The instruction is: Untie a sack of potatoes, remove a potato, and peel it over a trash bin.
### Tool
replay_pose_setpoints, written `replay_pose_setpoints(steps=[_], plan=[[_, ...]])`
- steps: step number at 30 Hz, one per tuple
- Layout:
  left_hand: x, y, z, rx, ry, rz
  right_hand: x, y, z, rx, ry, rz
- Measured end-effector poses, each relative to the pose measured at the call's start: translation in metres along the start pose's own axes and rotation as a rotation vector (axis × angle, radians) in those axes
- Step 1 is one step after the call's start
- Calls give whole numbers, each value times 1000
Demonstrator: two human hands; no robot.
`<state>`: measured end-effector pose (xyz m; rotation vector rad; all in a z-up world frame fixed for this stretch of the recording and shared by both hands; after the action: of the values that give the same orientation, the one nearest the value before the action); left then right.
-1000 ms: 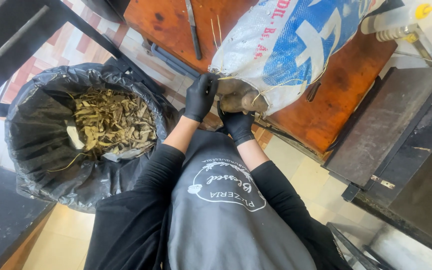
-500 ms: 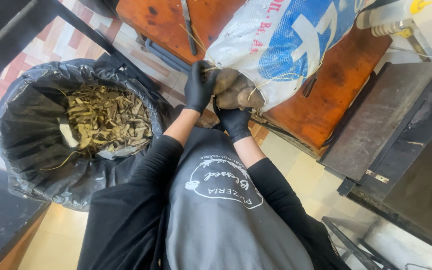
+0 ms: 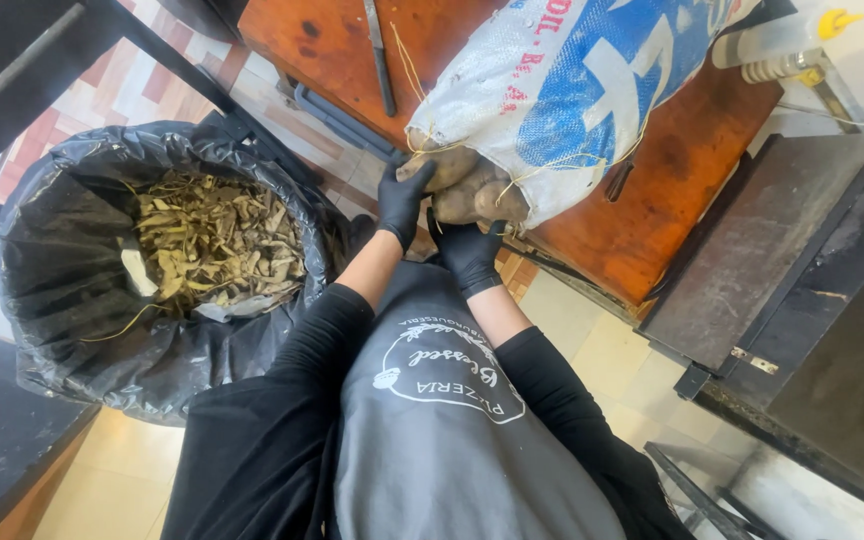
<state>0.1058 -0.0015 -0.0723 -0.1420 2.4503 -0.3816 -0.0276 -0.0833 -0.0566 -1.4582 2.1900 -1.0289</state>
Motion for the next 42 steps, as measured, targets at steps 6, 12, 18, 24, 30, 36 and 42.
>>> replay_pose_setpoints(steps=[6,12,18,24,30,36,42], plan=[[-24,8,-27,-107,-18,97,3,4,-8,-95,31,36],[-36,27,-56,-174,-33,153,8,2,-12,-107,7,14],[-56,68,-101,-167,-67,191,-1,1,-8,-200,-11,0],[-59,89,-126,-90,-62,265,-5,6,-8,-206,-36,-36],[-25,85,-96,-153,29,189,-5,-1,-8,-47,-57,21],[-32,38,-69,-125,132,38,-5,-13,-39,-87,-43,-275],[-24,-9,-36,-40,109,11,-9,27,-38,-216,-48,-220]])
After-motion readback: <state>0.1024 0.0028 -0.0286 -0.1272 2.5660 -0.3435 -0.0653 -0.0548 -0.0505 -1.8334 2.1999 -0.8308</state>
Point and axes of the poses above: each hand's wrist, its own z-axis towards the middle knuckle, its own y-axis out of the back of the hand, x = y × z, the point moved 9 cm from there along z, towards the middle knuckle, and after that the axes turned 5 degrees about y, right-handed, at the moved point
